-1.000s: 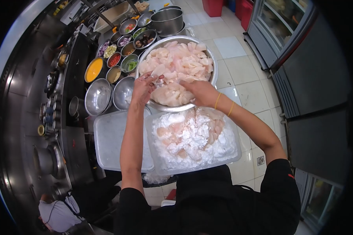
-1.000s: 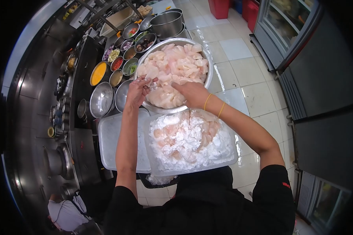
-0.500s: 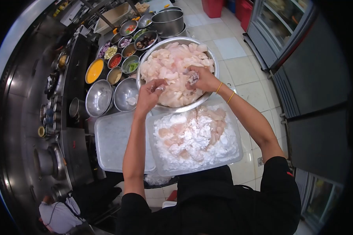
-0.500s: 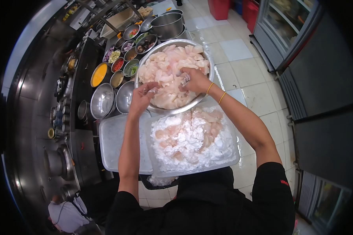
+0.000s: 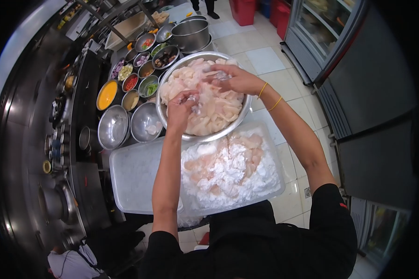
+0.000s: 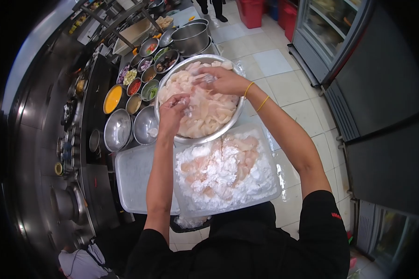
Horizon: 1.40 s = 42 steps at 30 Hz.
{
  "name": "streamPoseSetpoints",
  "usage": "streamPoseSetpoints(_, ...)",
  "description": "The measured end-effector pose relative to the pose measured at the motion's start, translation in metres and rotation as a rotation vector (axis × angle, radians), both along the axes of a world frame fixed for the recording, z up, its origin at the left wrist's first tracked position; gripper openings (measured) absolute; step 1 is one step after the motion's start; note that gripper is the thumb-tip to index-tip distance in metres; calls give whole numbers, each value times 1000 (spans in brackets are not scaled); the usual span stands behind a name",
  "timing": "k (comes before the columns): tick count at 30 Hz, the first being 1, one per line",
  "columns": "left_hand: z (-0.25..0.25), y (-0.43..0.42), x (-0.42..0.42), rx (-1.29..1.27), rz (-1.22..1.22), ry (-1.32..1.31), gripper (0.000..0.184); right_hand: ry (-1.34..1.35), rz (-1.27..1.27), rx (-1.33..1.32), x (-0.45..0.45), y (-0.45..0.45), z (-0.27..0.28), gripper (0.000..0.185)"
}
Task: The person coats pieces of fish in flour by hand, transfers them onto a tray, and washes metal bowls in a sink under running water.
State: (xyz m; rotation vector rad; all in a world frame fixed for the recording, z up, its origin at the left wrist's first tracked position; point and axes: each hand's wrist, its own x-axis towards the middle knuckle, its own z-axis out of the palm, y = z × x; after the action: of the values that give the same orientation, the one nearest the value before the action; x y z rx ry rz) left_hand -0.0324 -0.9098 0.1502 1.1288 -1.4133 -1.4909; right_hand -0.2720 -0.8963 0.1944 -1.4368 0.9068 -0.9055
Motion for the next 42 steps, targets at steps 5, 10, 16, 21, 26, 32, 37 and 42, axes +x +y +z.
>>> streamPoseSetpoints(5,-2,1,14,-285,84,-451,19,265,-484,-196,-57,-33,-31,55)
streamPoseSetpoints(10,-1,-25,11,-531,175,-643,32,545,-403,-335,-42,-44,-51,63)
streamPoseSetpoints(16,-14,-98,-49,-900,-76,-865,59,1030,-407,-419,-11,-76,-55,81)
streamPoseSetpoints(21,-1,-106,-79,-729,-259,-1100,56,1181,-367,-359,-12,-87,-51,95)
streamPoseSetpoints(26,-1,-110,-57,-652,-226,-815,43,1104,-365,-334,-23,-93,-52,95)
streamPoseSetpoints(32,36,-82,-21,-187,-169,-270,24,1152,-299,-245,6,-115,-59,87)
streamPoseSetpoints(37,30,-73,8,144,-163,112,31,1134,-215,-135,13,-128,-48,90)
streamPoseSetpoints(42,30,-58,29,108,-103,84,33,921,-232,-205,4,-112,-47,84)
